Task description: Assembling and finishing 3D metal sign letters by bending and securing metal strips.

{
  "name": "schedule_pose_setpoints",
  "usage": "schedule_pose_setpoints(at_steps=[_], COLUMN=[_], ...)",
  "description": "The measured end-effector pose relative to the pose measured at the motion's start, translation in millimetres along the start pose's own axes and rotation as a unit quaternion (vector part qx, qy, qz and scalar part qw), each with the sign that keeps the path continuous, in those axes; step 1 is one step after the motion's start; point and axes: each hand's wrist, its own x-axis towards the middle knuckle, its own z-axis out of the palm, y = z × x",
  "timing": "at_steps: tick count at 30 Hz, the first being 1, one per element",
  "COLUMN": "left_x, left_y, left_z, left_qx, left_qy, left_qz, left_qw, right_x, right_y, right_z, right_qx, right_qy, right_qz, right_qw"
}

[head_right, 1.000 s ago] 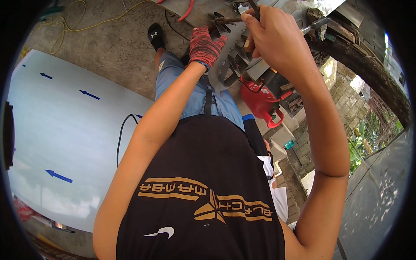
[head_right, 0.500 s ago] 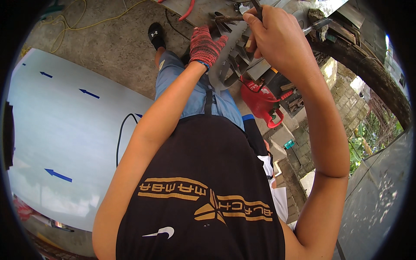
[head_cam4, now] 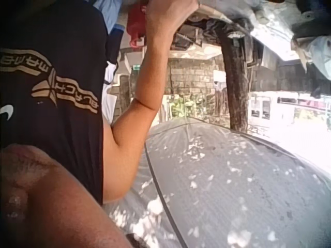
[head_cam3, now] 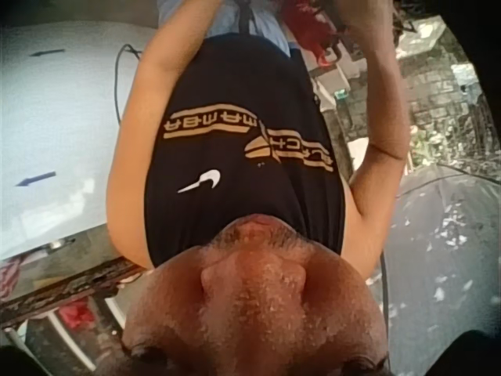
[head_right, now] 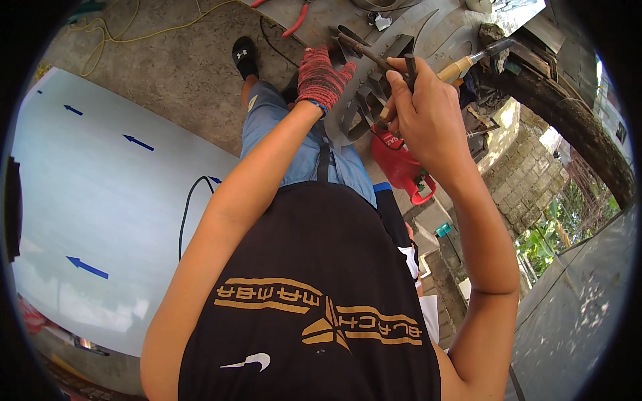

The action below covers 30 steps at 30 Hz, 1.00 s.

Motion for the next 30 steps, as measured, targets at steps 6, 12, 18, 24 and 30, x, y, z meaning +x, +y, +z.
schedule_pose_setpoints(at_steps=[6, 12, 18, 24, 30], left_x=[0.3, 1.5, 2.8, 1.9, 2.1], left_y=[1.2, -1.4, -5.2, -0.5, -3.0], left_z=[-0.2, 0.9, 4.0, 0.9, 4.7], left_qx=[0.015, 0.011, 0.004, 0.004, -0.007], left_qy=[-0.005, 0.002, 0.024, 0.015, 0.016], left_qz=[-0.003, 0.009, 0.019, 0.006, -0.002], left_qw=[1.0, 1.0, 1.0, 1.0, 1.0], right_x=[-3.1, -0.6, -0.5, 2.7, 5.3], right_y=[9.7, 13.0, 14.7, 20.1, 16.4], right_z=[3.2, 1.1, -1.3, -1.9, -2.9], right_qx=[-0.003, 0.004, 0.026, 0.01, -0.006], right_qy=[0.029, 0.038, 0.045, 0.041, 0.04], right_qz=[-0.004, -0.015, -0.009, -0.009, -0.027], right_qw=[1.0, 0.999, 0.999, 0.999, 0.999])
